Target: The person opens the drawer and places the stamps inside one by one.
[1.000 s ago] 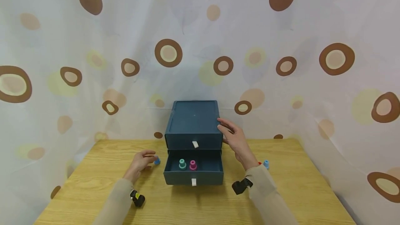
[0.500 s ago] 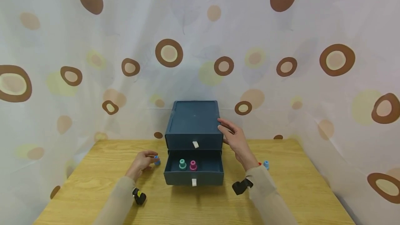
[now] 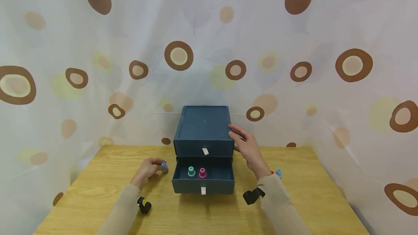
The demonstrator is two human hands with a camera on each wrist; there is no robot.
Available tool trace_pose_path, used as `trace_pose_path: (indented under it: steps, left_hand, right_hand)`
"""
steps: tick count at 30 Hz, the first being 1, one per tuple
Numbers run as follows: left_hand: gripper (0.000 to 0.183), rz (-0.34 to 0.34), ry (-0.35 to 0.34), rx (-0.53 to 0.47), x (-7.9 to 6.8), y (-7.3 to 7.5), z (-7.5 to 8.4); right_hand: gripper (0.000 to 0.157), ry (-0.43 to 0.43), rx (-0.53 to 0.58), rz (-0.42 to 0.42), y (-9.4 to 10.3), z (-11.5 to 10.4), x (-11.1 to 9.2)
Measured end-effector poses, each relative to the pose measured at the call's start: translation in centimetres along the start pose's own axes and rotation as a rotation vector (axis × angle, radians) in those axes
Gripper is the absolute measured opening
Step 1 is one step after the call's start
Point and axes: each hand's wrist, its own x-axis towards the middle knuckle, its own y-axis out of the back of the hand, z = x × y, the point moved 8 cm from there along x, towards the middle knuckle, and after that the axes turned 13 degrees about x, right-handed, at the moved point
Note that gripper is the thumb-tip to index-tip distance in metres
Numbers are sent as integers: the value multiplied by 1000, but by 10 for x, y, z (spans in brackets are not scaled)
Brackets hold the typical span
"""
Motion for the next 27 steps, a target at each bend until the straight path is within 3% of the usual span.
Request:
trace_pose_path:
  steps: [12,27]
  left_hand:
    - [32,-43,-61,18,-17,7,9]
    - [33,-3,-138,37,-29,17,25]
  right_hand:
    - [56,3,13,2,0,0,0]
    - [57,26,4,-11,1,1,1]
